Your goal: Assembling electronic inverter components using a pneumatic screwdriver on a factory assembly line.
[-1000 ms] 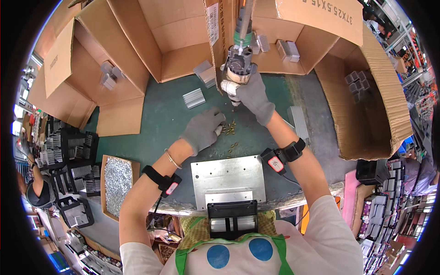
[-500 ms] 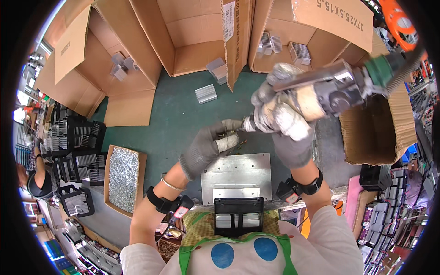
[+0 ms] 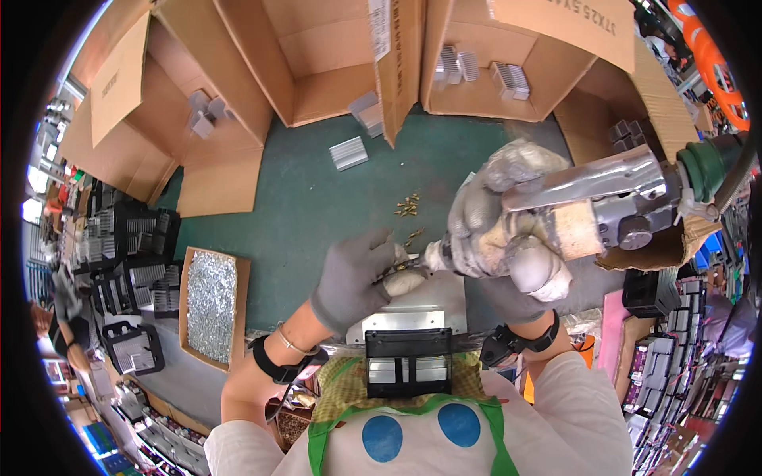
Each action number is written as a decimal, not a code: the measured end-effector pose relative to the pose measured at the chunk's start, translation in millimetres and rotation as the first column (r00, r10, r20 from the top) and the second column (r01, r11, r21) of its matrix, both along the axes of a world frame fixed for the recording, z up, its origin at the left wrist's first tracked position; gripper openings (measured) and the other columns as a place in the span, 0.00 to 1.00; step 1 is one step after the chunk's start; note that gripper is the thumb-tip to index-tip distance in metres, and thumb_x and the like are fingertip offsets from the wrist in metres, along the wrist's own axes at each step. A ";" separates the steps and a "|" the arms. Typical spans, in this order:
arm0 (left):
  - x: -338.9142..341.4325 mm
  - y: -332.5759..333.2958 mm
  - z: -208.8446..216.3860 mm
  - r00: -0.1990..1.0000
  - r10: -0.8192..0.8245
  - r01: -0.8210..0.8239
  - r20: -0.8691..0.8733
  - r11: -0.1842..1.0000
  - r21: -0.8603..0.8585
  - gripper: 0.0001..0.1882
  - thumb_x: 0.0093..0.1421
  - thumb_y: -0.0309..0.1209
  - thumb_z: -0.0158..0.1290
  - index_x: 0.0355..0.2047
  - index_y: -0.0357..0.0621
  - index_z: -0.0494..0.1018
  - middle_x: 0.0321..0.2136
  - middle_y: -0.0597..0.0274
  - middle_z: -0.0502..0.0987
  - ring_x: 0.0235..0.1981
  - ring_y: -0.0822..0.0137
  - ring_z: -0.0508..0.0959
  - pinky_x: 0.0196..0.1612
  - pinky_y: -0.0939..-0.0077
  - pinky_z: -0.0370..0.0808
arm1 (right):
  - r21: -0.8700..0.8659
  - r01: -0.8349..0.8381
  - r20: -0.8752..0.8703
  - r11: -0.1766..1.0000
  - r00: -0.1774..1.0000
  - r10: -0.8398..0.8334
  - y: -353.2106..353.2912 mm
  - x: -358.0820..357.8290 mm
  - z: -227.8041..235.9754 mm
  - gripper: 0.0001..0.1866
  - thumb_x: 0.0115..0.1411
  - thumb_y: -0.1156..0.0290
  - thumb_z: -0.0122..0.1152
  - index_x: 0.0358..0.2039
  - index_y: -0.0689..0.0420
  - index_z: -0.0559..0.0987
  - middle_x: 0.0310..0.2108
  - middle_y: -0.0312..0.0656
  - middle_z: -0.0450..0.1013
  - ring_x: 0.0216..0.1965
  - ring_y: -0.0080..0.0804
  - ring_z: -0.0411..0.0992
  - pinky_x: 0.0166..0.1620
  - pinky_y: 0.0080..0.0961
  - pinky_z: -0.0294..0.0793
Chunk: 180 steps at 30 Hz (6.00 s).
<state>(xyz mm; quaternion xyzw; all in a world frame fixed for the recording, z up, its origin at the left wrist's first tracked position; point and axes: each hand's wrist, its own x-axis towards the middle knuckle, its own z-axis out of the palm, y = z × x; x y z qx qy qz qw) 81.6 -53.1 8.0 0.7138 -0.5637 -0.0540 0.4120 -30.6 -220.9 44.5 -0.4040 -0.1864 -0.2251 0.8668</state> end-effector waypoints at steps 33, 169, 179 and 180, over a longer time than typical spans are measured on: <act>-94.1 42.8 19.5 0.812 -0.169 -0.003 0.559 0.956 0.293 0.05 0.45 0.31 0.55 0.24 0.49 0.72 0.23 0.69 0.67 0.24 0.72 0.72 0.21 0.78 0.70 | -0.180 0.021 0.078 0.983 0.997 -0.008 -16.3 -73.2 36.9 0.32 0.54 0.75 0.67 0.58 0.63 0.64 0.47 0.48 0.69 0.25 0.25 0.69 0.27 0.23 0.70; -45.2 63.1 10.4 1.000 0.010 -0.018 0.016 0.766 0.643 0.26 0.49 0.51 0.58 0.41 0.47 0.78 0.38 0.55 0.78 0.45 0.58 0.78 0.51 0.66 0.70 | -0.274 0.032 -0.357 0.961 0.925 -0.132 106.1 -24.1 17.1 0.04 0.59 0.76 0.58 0.29 0.58 0.72 0.28 0.39 0.71 0.31 0.22 0.72 0.35 0.17 0.73; -52.8 65.1 8.5 0.996 0.036 -0.077 0.082 0.813 0.577 0.24 0.48 0.51 0.59 0.37 0.44 0.79 0.36 0.52 0.78 0.40 0.53 0.79 0.45 0.64 0.73 | -0.483 0.211 -0.162 0.850 0.932 -0.323 94.5 -18.1 5.7 0.26 0.56 0.70 0.63 0.54 0.61 0.64 0.42 0.50 0.71 0.33 0.36 0.74 0.32 0.37 0.78; -53.2 63.9 8.6 0.993 0.073 -0.116 0.098 0.808 0.578 0.24 0.48 0.51 0.59 0.37 0.44 0.79 0.36 0.52 0.78 0.40 0.53 0.79 0.45 0.64 0.73 | -0.610 0.265 -0.085 0.747 0.915 -0.394 89.5 -18.4 9.8 0.22 0.63 0.63 0.57 0.52 0.61 0.65 0.44 0.54 0.71 0.32 0.41 0.75 0.30 0.47 0.79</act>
